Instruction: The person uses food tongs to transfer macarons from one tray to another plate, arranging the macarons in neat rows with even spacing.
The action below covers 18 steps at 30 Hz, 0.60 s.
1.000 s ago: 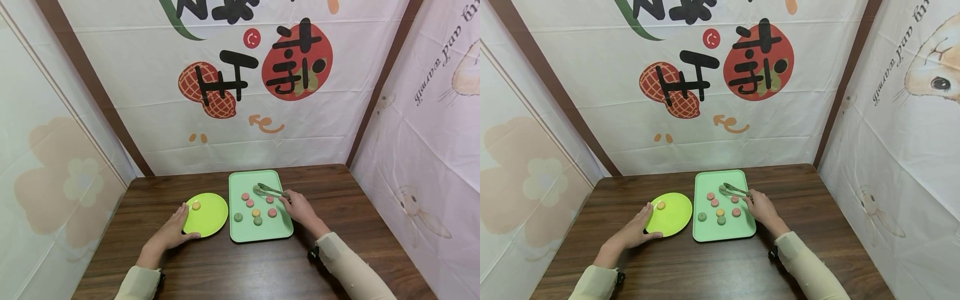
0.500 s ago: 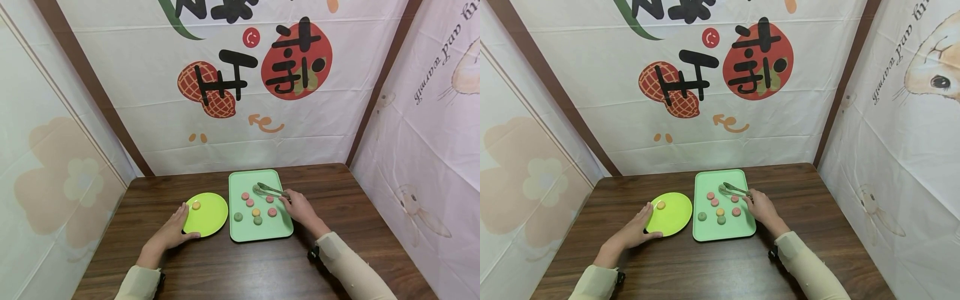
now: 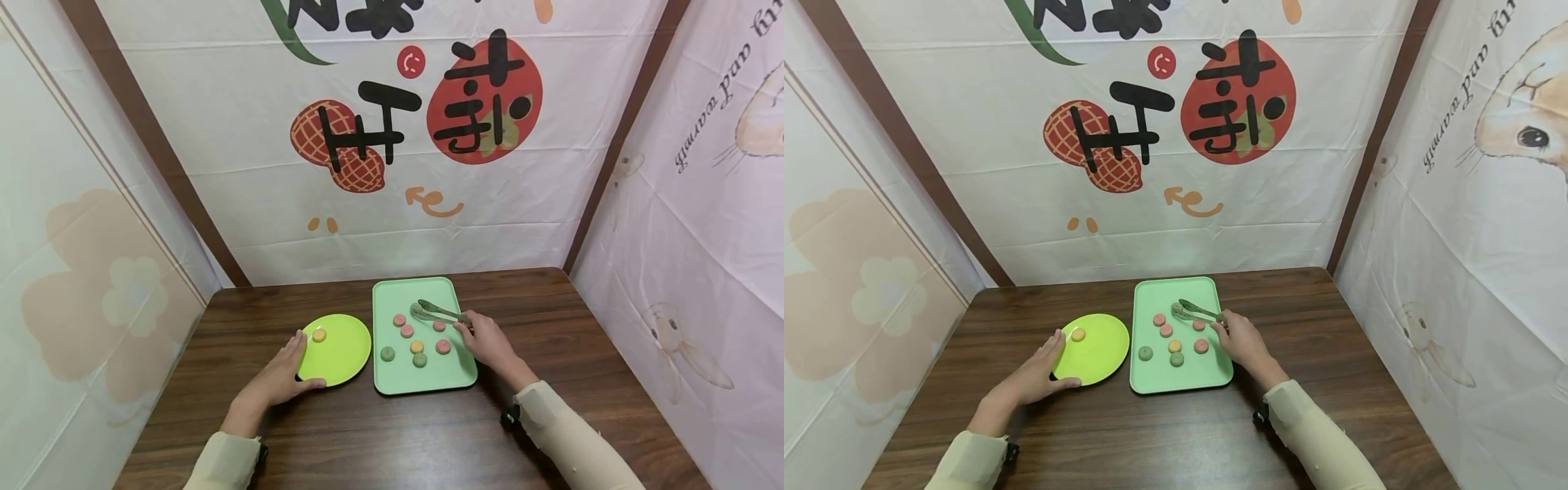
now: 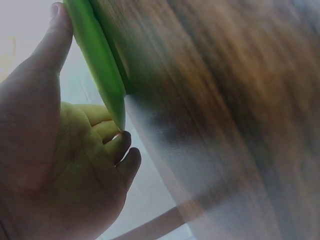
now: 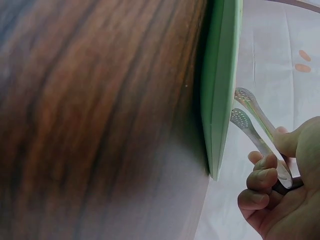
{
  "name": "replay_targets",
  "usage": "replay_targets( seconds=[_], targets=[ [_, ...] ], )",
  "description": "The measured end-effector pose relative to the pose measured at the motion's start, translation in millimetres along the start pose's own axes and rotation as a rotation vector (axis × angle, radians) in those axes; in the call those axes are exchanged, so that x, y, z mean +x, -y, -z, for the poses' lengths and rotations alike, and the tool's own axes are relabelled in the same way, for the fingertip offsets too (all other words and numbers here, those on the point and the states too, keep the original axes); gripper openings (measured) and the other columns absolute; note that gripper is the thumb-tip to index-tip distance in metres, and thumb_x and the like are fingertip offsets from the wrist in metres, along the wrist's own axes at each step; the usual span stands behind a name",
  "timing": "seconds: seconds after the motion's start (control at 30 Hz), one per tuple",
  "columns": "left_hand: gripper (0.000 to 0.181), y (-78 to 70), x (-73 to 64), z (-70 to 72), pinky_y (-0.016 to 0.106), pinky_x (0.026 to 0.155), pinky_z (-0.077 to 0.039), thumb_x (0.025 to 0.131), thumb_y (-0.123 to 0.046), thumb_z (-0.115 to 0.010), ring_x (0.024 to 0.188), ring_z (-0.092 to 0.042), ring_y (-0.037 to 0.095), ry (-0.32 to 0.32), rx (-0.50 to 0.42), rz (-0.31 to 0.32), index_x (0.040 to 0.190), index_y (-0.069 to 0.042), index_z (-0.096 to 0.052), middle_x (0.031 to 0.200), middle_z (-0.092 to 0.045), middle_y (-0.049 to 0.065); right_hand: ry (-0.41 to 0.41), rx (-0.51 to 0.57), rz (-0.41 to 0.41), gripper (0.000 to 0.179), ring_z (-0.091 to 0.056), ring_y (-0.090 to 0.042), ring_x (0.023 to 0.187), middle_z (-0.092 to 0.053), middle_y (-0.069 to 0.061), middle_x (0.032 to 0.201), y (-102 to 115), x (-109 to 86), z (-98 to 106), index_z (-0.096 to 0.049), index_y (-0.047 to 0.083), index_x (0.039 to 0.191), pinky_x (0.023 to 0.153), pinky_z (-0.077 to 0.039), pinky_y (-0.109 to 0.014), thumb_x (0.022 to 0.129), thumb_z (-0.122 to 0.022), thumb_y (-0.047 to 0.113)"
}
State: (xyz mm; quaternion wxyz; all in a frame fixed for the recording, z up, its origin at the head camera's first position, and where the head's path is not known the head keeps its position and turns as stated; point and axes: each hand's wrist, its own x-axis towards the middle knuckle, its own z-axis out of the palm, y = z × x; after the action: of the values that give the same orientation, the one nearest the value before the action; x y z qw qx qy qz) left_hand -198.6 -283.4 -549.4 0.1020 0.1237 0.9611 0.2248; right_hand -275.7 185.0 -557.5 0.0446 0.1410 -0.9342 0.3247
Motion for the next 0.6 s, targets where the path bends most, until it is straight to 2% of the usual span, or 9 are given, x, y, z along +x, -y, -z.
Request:
replay_targets(
  seconds=[0.17,0.6],
  targets=[
    [0.125,0.1,-0.1,-0.5,0.068,0.128,-0.021,0.092,-0.066,-0.076,0.161,-0.012,0.052,-0.003,0.002,-0.001,0.166,0.013,-0.012,0.175,-0.006,0.033,-0.003,0.009,0.006,0.033,-0.075,-0.027,0.097,-0.077,-0.013,0.108,2,-1.7,1,-0.070,0.002,0.129,0.077,-0.062,-0.044,0.111,-0.065,0.029],
    [0.125,-0.4,0.9,-0.2,0.067,0.128,-0.020,0.093,-0.065,-0.076,0.161,-0.012,0.052,0.006,0.004,0.004,0.166,0.013,-0.012,0.175,-0.006,0.033,-0.011,0.020,0.033,0.033,-0.075,-0.028,0.097,-0.077,-0.013,0.109,12,-3.2,5,-0.071,0.002,0.129,0.074,-0.061,-0.043,0.109,-0.067,0.028]
  ],
)
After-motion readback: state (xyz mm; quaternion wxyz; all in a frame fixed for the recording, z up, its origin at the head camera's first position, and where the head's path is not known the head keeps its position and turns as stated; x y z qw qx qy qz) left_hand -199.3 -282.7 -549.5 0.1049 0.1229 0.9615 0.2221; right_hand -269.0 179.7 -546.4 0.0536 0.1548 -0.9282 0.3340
